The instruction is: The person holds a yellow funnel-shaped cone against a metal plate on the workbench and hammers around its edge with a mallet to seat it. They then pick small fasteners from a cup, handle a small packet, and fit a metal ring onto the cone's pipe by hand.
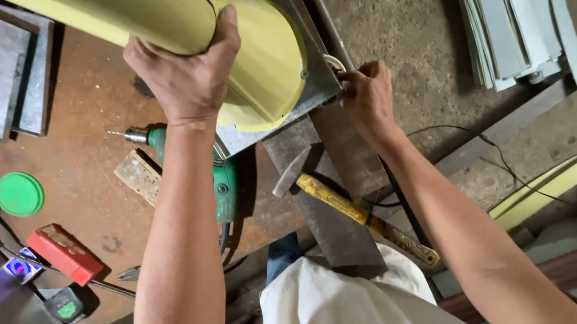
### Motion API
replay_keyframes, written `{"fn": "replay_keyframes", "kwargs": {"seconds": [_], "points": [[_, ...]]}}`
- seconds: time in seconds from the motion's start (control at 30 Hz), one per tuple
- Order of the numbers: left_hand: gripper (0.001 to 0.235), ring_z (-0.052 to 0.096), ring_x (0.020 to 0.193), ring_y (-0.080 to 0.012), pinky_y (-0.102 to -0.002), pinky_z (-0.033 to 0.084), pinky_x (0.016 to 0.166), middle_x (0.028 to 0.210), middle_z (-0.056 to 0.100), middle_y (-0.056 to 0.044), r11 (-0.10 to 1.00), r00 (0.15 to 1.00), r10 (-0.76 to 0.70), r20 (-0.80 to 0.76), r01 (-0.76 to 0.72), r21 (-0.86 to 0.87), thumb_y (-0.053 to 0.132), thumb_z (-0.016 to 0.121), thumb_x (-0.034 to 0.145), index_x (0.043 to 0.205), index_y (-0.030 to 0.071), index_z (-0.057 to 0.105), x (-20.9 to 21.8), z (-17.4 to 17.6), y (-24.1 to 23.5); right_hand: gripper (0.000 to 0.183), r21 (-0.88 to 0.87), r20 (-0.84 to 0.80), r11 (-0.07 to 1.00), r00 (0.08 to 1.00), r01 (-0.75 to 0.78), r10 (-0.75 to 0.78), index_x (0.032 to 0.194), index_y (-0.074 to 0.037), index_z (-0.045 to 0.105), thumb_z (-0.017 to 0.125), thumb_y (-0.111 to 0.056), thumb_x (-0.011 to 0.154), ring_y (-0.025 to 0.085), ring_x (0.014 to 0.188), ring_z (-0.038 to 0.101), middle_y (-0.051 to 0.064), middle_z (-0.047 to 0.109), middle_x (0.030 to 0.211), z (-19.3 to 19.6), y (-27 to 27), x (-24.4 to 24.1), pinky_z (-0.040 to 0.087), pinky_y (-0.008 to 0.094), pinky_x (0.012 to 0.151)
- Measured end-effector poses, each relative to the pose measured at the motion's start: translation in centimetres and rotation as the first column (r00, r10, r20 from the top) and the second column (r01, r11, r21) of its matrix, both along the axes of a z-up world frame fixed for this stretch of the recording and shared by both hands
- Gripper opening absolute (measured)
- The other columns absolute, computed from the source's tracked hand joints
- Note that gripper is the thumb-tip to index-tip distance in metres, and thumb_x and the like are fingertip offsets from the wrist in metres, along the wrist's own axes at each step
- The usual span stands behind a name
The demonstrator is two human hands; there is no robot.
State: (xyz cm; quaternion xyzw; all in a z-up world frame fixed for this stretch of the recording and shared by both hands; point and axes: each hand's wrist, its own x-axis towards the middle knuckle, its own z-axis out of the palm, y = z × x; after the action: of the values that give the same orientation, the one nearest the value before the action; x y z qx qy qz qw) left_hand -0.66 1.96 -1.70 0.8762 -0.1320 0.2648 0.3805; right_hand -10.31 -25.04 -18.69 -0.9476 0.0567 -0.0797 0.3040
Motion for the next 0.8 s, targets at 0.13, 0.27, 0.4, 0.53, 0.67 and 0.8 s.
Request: {"fn": "replay_keyframes", "kwargs": {"seconds": [0.13, 0.27, 0.4, 0.53, 0.67, 0.8], "points": [[0.034, 0.062, 0.104, -0.0199, -0.040, 0.038, 0.099, 0.107, 0.070, 0.004, 0.992, 0.998, 0.060, -0.033, -0.056, 0.114, 0.039, 0.084, 0.093, 0.116, 0.018, 0.069, 0.0, -0.9, 0.5, 0.036, -0.044, -0.011, 0.999, 1.000, 0.006, -0.006, 0.106, -0.011, 0.081, 0.086, -0.010, 0.071, 0.037, 0.105, 0.053, 0.018, 0.059, 0.108, 0.9, 0.7, 0.9, 0.046, 0.045, 0.088], [0.034, 0.061, 0.107, -0.0226, -0.039, 0.036, 0.103, 0.108, 0.069, 0.004, 0.994, 0.996, 0.059, -0.065, -0.053, 0.099, 0.042, 0.084, 0.094, 0.116, 0.020, 0.070, -0.1, -0.8, 0.9, 0.025, 0.031, -0.058, 0.999, 0.998, -0.004, 0.006, 0.109, -0.011, 0.080, 0.079, -0.011, 0.084, 0.034, 0.106, 0.061, 0.013, 0.066, 0.109, -3.2, -0.3, 0.8, 0.051, 0.044, 0.090], [0.034, 0.057, 0.112, -0.0242, -0.041, 0.034, 0.104, 0.112, 0.066, 0.002, 0.984, 0.993, 0.099, -0.062, -0.089, 0.151, 0.041, 0.083, 0.093, 0.113, 0.019, 0.068, 0.3, -2.5, 1.2, 0.026, 0.046, -0.073, 0.999, 0.997, -0.003, 0.006, 0.107, -0.009, 0.080, 0.078, -0.012, 0.082, 0.036, 0.101, 0.063, 0.016, 0.067, 0.105, -2.9, -0.4, 0.0, 0.052, 0.045, 0.085], [0.040, 0.052, 0.116, -0.0259, -0.044, 0.033, 0.103, 0.116, 0.063, -0.001, 0.977, 0.990, 0.134, -0.044, -0.125, 0.171, 0.042, 0.083, 0.092, 0.115, 0.016, 0.064, 0.3, -2.7, 1.1, 0.029, 0.027, -0.188, 1.000, 0.982, -0.002, 0.007, 0.100, -0.008, 0.079, 0.086, -0.019, 0.075, 0.037, 0.100, 0.063, 0.016, 0.068, 0.105, -0.4, -0.5, -1.8, 0.051, 0.046, 0.086], [0.040, 0.052, 0.117, -0.0269, -0.045, 0.033, 0.104, 0.114, 0.063, -0.001, 0.978, 0.992, 0.127, -0.018, -0.123, 0.166, 0.043, 0.083, 0.093, 0.115, 0.016, 0.063, 0.0, -2.9, 1.0, 0.030, 0.052, -0.265, 0.998, 0.964, 0.027, -0.012, 0.101, -0.011, 0.079, 0.087, -0.019, 0.072, 0.036, 0.103, 0.063, 0.016, 0.066, 0.103, -1.5, -1.1, -4.1, 0.052, 0.045, 0.090], [0.039, 0.053, 0.119, -0.0271, -0.045, 0.034, 0.105, 0.115, 0.063, -0.001, 0.982, 0.992, 0.125, -0.014, -0.122, 0.146, 0.042, 0.084, 0.094, 0.114, 0.016, 0.063, -0.1, -2.5, 0.9, 0.040, 0.045, -0.243, 0.997, 0.969, 0.061, -0.048, 0.112, -0.014, 0.078, 0.088, -0.022, 0.074, 0.036, 0.106, 0.058, 0.016, 0.061, 0.108, -0.4, -0.4, -4.5, 0.047, 0.047, 0.093]]}}
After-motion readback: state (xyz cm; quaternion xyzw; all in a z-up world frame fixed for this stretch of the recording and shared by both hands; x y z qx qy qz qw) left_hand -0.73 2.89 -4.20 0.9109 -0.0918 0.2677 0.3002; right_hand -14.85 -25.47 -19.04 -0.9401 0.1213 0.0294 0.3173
